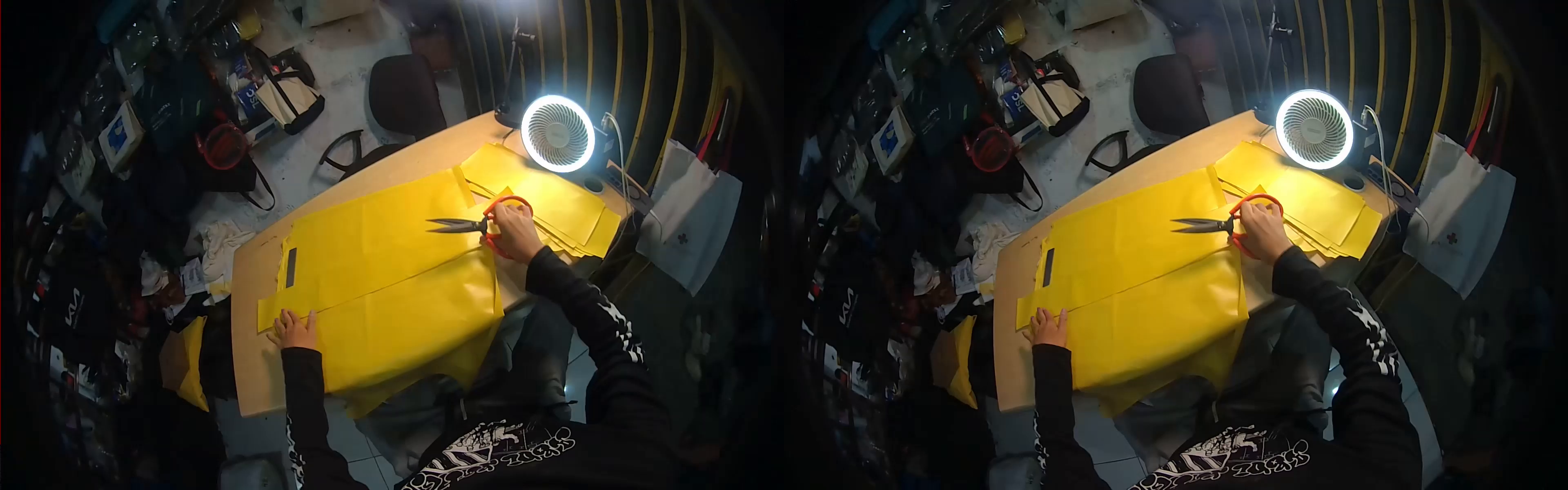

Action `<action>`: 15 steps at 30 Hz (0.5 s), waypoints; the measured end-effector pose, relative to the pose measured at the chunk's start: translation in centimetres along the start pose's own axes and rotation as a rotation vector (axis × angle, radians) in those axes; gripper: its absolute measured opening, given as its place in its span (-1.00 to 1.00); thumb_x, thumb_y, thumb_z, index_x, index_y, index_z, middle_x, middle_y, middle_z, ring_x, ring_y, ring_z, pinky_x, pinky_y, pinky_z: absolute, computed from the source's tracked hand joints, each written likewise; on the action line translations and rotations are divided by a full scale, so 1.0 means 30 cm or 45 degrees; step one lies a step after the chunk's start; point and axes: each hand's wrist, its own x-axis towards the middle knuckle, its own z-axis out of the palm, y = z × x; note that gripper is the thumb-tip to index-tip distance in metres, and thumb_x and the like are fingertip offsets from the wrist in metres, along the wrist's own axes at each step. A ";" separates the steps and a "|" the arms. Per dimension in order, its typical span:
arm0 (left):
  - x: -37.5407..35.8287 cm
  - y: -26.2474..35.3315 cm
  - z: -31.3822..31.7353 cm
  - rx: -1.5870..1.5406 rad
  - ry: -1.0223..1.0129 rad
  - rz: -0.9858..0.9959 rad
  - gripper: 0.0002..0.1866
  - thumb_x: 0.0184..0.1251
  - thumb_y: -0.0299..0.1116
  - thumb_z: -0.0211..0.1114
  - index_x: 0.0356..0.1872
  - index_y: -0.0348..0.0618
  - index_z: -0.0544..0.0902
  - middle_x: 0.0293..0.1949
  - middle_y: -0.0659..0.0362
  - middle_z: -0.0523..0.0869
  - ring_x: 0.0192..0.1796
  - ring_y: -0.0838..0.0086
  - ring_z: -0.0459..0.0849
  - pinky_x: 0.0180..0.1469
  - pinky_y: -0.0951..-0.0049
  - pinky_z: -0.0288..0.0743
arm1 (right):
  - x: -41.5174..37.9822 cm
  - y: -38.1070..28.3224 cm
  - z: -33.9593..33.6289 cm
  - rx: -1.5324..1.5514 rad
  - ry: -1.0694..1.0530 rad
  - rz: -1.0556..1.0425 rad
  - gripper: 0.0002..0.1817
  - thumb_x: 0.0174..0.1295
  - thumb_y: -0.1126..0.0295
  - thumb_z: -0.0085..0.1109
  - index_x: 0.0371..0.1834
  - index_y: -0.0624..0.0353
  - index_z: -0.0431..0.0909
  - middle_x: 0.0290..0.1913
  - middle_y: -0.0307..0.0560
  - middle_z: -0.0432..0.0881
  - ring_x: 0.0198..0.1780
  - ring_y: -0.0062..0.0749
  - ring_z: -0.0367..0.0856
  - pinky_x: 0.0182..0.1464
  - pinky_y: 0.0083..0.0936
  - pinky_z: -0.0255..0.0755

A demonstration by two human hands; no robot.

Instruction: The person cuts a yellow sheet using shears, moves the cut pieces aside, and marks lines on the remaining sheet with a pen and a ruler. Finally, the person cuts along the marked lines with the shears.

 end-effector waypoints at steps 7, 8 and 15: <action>-0.238 0.203 -0.052 -0.287 0.155 0.648 -0.19 0.41 0.22 -0.09 0.46 -0.19 0.14 0.50 -0.07 0.05 0.55 -0.04 -0.12 0.41 -0.35 -0.41 | -0.207 -0.344 -0.243 0.307 -0.078 0.261 -0.28 -0.21 -0.10 0.52 -0.19 0.28 0.46 -0.37 0.07 0.53 -0.24 -0.01 0.55 -0.19 -0.25 0.42; -0.246 0.224 -0.035 -0.309 0.129 0.655 -0.20 0.41 0.22 -0.09 0.46 -0.17 0.14 0.50 -0.07 0.05 0.55 -0.03 -0.13 0.41 -0.34 -0.42 | -0.246 -0.364 -0.244 0.225 -0.058 0.184 -0.33 -0.19 -0.04 0.53 -0.24 0.27 0.44 -0.39 0.08 0.55 -0.28 -0.01 0.58 -0.21 -0.24 0.45; -0.248 0.261 -0.009 -0.376 0.086 0.643 -0.24 0.43 0.21 -0.13 0.48 -0.08 0.13 0.51 -0.02 0.05 0.56 0.05 -0.13 0.41 -0.34 -0.43 | -0.277 -0.353 -0.264 0.241 -0.331 0.544 -0.59 -0.04 0.28 0.40 -0.28 0.20 0.36 -0.45 0.06 0.56 -0.35 0.00 0.62 -0.36 -0.18 0.48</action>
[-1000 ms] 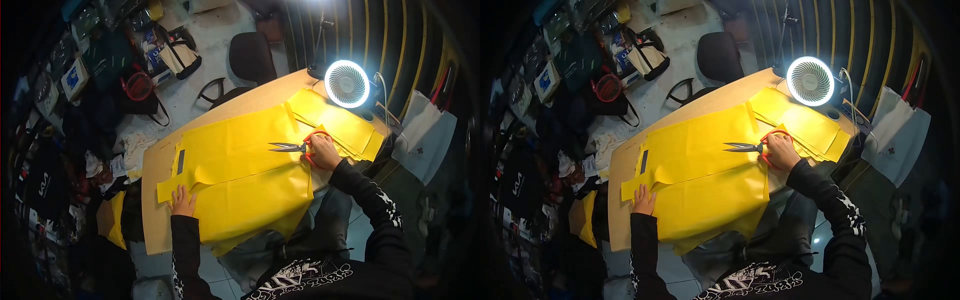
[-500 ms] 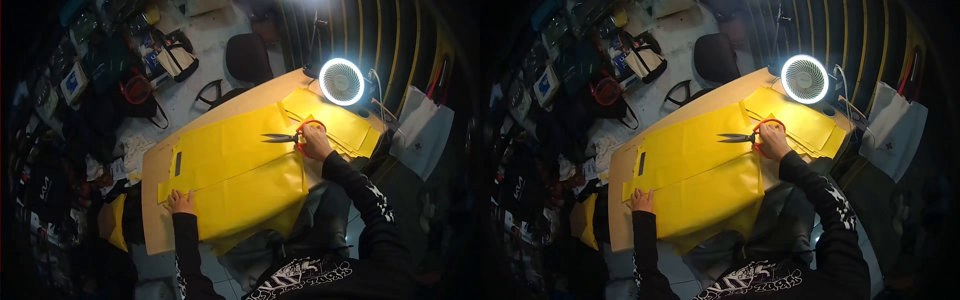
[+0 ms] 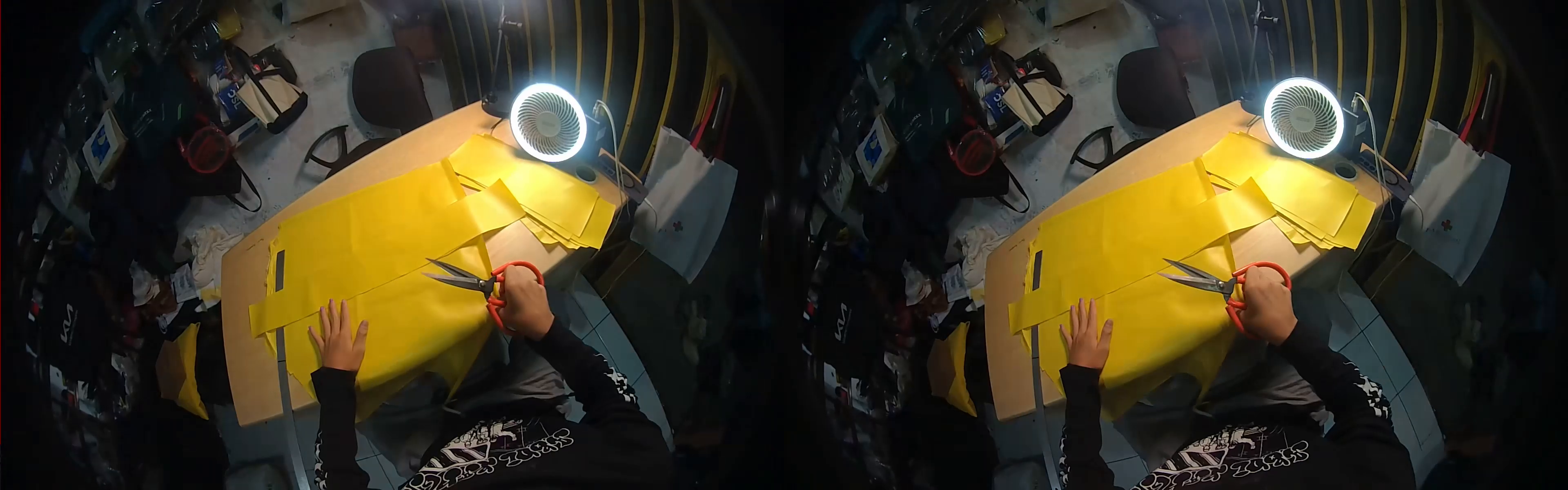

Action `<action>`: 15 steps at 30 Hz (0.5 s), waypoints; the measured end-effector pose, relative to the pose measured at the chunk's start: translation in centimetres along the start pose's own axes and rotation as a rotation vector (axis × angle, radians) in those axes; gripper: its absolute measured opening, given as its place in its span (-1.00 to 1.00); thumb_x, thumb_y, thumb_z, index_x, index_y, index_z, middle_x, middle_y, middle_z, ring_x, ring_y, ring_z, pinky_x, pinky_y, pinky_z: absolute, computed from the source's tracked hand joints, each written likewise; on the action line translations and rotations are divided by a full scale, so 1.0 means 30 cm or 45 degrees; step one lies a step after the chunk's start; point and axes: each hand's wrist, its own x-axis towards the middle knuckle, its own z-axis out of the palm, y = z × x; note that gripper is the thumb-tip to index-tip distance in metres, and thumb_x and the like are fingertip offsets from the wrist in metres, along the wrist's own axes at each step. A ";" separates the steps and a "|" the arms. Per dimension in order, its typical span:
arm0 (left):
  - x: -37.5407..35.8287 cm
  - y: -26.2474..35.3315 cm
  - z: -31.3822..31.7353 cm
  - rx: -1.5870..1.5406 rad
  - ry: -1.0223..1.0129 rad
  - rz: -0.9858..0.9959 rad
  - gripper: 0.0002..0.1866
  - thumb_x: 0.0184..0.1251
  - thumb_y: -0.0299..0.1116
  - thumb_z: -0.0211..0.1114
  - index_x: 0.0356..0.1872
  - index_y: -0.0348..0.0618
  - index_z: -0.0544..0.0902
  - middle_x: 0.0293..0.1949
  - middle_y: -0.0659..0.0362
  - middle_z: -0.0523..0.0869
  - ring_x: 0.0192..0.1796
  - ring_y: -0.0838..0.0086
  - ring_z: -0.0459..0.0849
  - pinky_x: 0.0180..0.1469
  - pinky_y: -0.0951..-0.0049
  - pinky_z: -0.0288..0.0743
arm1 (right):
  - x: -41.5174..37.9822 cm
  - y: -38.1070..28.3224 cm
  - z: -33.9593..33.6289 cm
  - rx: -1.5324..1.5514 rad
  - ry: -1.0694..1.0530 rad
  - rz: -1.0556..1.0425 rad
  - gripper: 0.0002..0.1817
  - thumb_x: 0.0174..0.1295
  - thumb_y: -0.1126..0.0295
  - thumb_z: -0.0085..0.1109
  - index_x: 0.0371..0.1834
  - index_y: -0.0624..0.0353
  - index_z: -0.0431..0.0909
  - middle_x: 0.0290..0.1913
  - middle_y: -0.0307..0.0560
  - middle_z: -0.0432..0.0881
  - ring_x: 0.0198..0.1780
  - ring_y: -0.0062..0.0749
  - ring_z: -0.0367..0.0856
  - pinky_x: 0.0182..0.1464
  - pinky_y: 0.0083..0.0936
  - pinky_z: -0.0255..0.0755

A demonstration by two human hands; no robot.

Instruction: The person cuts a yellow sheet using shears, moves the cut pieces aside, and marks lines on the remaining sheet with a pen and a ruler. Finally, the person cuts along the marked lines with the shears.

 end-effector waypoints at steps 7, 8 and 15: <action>0.003 0.042 0.003 0.016 -0.019 -0.049 -0.23 0.43 0.20 -0.14 0.48 -0.13 0.11 0.53 0.06 0.04 0.56 0.10 -0.13 0.40 -0.36 -0.45 | 0.076 0.081 -0.034 -0.053 0.021 -0.292 -0.63 -0.06 0.34 0.34 -0.28 0.23 0.38 -0.47 0.04 0.56 -0.37 -0.02 0.60 -0.33 -0.19 0.44; 0.011 0.048 0.009 0.033 -0.015 -0.079 -0.22 0.43 0.20 -0.14 0.48 -0.14 0.10 0.53 0.07 0.04 0.57 0.11 -0.14 0.40 -0.36 -0.45 | 0.099 0.115 -0.016 -0.113 0.100 -0.299 -0.64 -0.07 0.35 0.34 -0.28 0.23 0.39 -0.47 0.04 0.56 -0.38 -0.02 0.60 -0.33 -0.19 0.44; 0.030 0.073 0.024 0.071 0.004 -0.172 -0.21 0.43 0.19 -0.13 0.49 -0.16 0.07 0.54 0.10 0.02 0.57 0.13 -0.16 0.39 -0.36 -0.47 | 0.006 0.114 -0.033 0.134 0.260 0.102 -0.53 0.00 0.13 0.44 -0.25 0.20 0.41 -0.44 -0.04 0.58 -0.34 -0.07 0.63 -0.32 -0.23 0.48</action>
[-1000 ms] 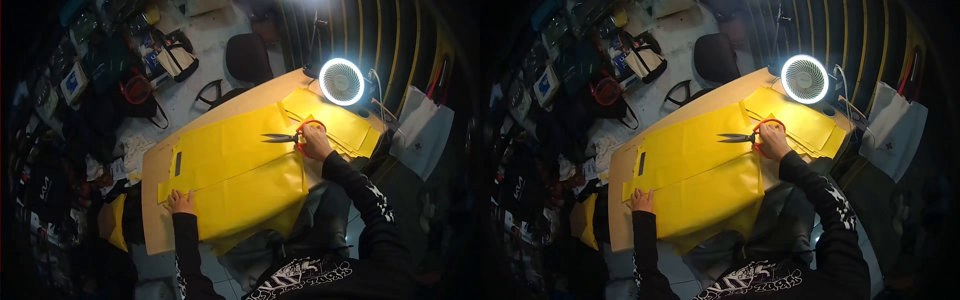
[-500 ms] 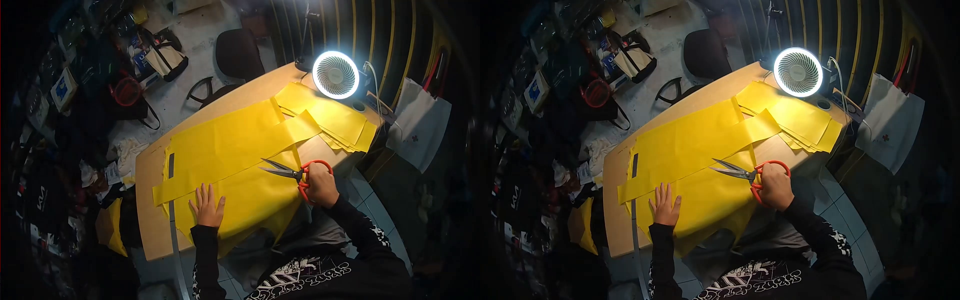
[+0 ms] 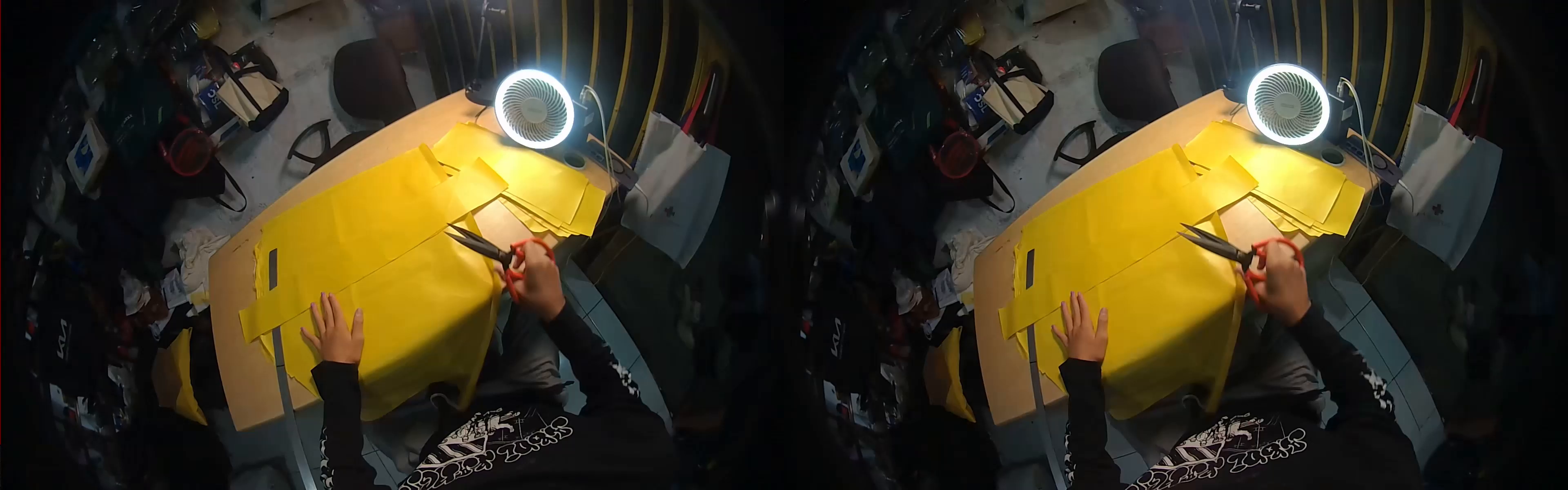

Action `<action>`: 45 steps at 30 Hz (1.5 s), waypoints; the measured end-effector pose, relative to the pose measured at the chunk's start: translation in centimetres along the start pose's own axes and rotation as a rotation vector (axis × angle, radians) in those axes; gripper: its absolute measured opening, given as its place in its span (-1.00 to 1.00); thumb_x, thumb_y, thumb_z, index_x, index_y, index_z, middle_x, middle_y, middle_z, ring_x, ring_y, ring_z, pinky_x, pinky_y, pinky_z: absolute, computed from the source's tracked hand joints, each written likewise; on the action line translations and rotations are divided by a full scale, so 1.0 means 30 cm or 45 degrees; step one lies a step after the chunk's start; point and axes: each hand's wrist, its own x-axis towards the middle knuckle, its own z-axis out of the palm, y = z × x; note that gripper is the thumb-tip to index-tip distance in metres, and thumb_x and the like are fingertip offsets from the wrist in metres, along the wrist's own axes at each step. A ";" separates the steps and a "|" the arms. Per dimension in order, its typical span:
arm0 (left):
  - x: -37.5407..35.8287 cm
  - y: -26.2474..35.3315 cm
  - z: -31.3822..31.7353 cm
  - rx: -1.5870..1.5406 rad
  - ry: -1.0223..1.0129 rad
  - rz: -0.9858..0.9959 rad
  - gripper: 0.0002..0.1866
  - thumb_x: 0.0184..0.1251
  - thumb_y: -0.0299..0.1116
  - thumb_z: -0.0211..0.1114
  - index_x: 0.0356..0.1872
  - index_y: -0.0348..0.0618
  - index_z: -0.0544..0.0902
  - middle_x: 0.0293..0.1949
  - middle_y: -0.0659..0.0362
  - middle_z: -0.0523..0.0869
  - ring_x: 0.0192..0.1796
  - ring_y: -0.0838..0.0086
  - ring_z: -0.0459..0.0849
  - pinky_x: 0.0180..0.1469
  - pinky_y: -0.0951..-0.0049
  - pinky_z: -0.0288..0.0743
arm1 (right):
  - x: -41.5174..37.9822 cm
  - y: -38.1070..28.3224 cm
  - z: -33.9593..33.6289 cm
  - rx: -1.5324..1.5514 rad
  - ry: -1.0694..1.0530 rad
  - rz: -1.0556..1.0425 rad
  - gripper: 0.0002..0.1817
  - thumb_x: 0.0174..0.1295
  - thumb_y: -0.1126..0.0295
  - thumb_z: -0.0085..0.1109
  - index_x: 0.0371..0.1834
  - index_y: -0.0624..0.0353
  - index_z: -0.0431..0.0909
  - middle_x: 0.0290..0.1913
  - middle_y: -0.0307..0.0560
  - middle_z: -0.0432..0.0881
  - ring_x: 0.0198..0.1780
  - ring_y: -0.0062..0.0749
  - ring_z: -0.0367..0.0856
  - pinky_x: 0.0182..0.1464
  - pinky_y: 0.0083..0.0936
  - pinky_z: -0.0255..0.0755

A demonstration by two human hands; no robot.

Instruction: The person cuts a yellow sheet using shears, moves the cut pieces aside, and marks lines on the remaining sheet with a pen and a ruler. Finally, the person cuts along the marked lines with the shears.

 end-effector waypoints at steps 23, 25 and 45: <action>0.006 0.004 0.020 0.026 0.043 -0.011 -0.22 0.41 0.17 -0.10 0.49 -0.15 0.09 0.53 0.10 0.04 0.56 0.13 -0.11 0.38 -0.38 -0.40 | -0.166 0.020 0.080 0.620 0.174 0.362 -0.64 -0.10 0.48 0.43 -0.28 0.20 0.42 -0.52 -0.21 0.53 -0.48 -0.60 0.52 -0.37 -0.61 0.40; 0.007 0.007 0.020 0.023 0.044 -0.009 -0.22 0.41 0.17 -0.10 0.49 -0.15 0.09 0.53 0.10 0.04 0.56 0.13 -0.11 0.38 -0.39 -0.40 | -0.161 -0.008 0.070 0.514 0.244 0.280 -0.64 -0.09 0.49 0.44 -0.28 0.20 0.42 -0.48 -0.20 0.53 -0.47 -0.59 0.51 -0.37 -0.60 0.40; 0.002 0.008 0.009 0.066 -0.012 -0.025 -0.23 0.44 0.17 -0.15 0.50 -0.10 0.03 0.55 0.14 -0.02 0.58 0.17 -0.16 0.40 -0.35 -0.44 | -0.098 -0.012 0.098 0.803 0.226 0.158 -0.76 0.04 0.51 0.33 -0.32 0.24 0.42 -0.55 -0.32 0.31 -0.48 -0.77 0.22 -0.50 -0.70 0.17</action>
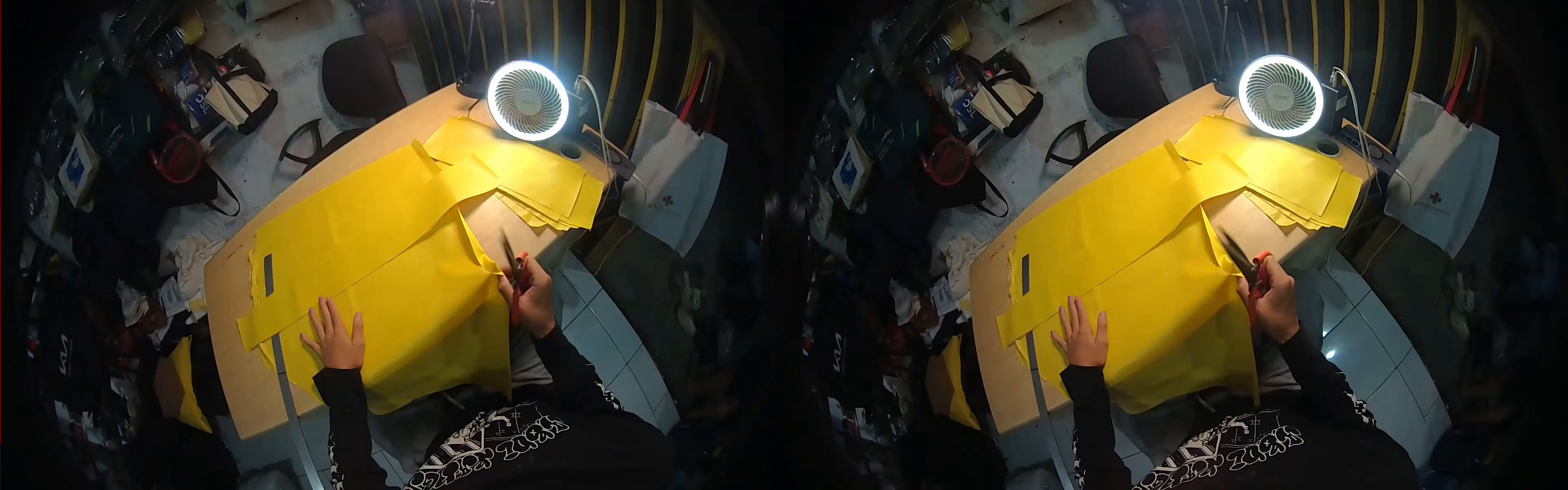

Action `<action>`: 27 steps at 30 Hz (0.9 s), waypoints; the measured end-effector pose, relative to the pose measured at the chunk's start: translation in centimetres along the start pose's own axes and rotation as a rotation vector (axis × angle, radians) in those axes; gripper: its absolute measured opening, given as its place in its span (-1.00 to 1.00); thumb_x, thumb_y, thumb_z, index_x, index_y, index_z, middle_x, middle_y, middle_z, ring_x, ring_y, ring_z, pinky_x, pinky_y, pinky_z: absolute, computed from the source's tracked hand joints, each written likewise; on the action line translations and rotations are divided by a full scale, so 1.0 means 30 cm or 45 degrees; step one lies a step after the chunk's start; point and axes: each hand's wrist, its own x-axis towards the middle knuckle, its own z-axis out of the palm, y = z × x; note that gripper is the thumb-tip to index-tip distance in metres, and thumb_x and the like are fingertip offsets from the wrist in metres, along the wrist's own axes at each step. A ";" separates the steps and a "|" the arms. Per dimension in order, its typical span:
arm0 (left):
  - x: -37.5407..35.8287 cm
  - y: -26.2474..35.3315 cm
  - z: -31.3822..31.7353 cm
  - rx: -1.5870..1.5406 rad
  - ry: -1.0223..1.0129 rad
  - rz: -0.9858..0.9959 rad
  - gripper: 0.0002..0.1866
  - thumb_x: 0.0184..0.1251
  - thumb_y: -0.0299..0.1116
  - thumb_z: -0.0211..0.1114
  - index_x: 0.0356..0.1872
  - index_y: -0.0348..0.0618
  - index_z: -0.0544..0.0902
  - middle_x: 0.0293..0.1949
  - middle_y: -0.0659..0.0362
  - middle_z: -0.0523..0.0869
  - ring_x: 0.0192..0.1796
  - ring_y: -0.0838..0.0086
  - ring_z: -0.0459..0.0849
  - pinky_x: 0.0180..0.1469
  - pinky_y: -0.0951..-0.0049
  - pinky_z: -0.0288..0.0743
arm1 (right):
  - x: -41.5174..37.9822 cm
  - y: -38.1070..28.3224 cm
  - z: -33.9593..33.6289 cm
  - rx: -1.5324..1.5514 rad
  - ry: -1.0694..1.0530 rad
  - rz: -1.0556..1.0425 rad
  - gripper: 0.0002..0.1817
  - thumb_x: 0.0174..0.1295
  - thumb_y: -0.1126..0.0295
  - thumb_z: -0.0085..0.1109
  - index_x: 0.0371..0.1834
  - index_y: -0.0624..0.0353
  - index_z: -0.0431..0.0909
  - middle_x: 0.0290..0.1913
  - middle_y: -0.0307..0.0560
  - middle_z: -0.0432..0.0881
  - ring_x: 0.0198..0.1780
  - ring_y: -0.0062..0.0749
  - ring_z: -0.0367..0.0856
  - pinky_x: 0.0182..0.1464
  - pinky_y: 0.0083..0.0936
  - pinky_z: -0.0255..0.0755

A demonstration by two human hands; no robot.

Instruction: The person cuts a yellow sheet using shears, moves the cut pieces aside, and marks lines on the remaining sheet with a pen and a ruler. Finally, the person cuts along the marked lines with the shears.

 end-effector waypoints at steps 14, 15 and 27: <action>-0.002 0.006 -0.007 -0.041 0.032 0.005 -0.22 0.42 0.17 -0.09 0.49 -0.14 0.09 0.53 0.12 0.04 0.57 0.15 -0.13 0.41 -0.34 -0.42 | 0.053 -0.095 -0.003 -0.416 -0.124 -0.531 -0.78 -0.08 0.65 0.23 -0.33 0.27 0.46 -0.24 -0.04 0.69 -0.34 -0.28 0.66 -0.33 -0.44 0.55; -0.001 0.004 -0.005 -0.042 0.036 0.007 -0.22 0.42 0.17 -0.09 0.49 -0.14 0.09 0.53 0.12 0.04 0.57 0.15 -0.13 0.40 -0.34 -0.42 | 0.046 -0.096 -0.004 -0.415 -0.111 -0.503 -0.78 -0.07 0.65 0.23 -0.33 0.28 0.46 -0.24 -0.03 0.69 -0.35 -0.31 0.67 -0.34 -0.45 0.55; 0.000 -0.001 0.007 -0.043 0.062 0.016 -0.22 0.40 0.18 -0.08 0.49 -0.12 0.10 0.53 0.13 0.06 0.57 0.16 -0.10 0.40 -0.36 -0.39 | 0.060 -0.029 -0.035 0.481 0.010 0.337 -0.83 0.22 0.53 0.24 -0.35 0.17 0.38 -0.43 -0.28 0.54 -0.43 -0.76 0.43 -0.37 -0.77 0.32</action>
